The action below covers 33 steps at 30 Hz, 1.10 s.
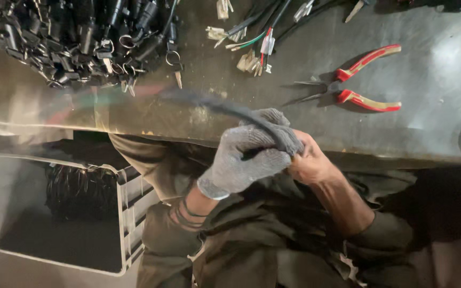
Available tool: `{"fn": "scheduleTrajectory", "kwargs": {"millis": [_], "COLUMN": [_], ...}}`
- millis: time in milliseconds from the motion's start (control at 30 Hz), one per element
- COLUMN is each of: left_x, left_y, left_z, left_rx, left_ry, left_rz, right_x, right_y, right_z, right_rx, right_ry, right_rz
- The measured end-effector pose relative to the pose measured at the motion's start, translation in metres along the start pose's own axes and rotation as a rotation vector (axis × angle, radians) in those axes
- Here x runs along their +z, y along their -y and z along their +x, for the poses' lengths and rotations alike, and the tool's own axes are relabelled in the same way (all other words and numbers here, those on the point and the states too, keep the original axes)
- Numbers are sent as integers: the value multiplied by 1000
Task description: The person sits on the floor and assembles key cables by stripping wire ends, inserting them into black plastic housings, and crimping the connections with pliers. The person handles multiple cables one at a time, placing finished units on the table.
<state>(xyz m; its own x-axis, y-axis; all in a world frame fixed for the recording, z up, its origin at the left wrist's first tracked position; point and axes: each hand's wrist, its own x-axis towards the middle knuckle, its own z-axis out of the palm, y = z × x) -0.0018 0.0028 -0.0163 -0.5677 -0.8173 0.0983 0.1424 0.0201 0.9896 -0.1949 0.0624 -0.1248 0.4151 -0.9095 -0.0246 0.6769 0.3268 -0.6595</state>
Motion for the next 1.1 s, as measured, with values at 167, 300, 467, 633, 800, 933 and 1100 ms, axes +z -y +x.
{"fn": "scheduleTrajectory", "kwargs": {"millis": [167, 300, 467, 633, 800, 933, 1100], "left_x": [5, 12, 5, 5, 18, 22, 31], "left_y": [-2, 8, 14, 10, 1, -15, -27], "left_z": [9, 21, 18, 9, 17, 18, 10], "left_rx": [42, 91, -78, -129, 90, 155, 242], "left_ry": [-45, -116, -218, -163, -118, -28, -48], "left_rz": [201, 256, -25, 113, 584, 541, 506], "right_x": [4, 17, 33, -7, -42, -29, 19], "right_y": [-7, 11, 88, 144, 123, 111, 100], "right_z": [-5, 1, 14, 11, -13, -27, -7], "right_rx": [-103, -186, -313, -169, -184, -221, -205], "right_ry": [-434, -581, -247, -325, -455, -446, -302], "right_rz": [-238, -383, -1763, -2258, -2028, -1249, -895]}}
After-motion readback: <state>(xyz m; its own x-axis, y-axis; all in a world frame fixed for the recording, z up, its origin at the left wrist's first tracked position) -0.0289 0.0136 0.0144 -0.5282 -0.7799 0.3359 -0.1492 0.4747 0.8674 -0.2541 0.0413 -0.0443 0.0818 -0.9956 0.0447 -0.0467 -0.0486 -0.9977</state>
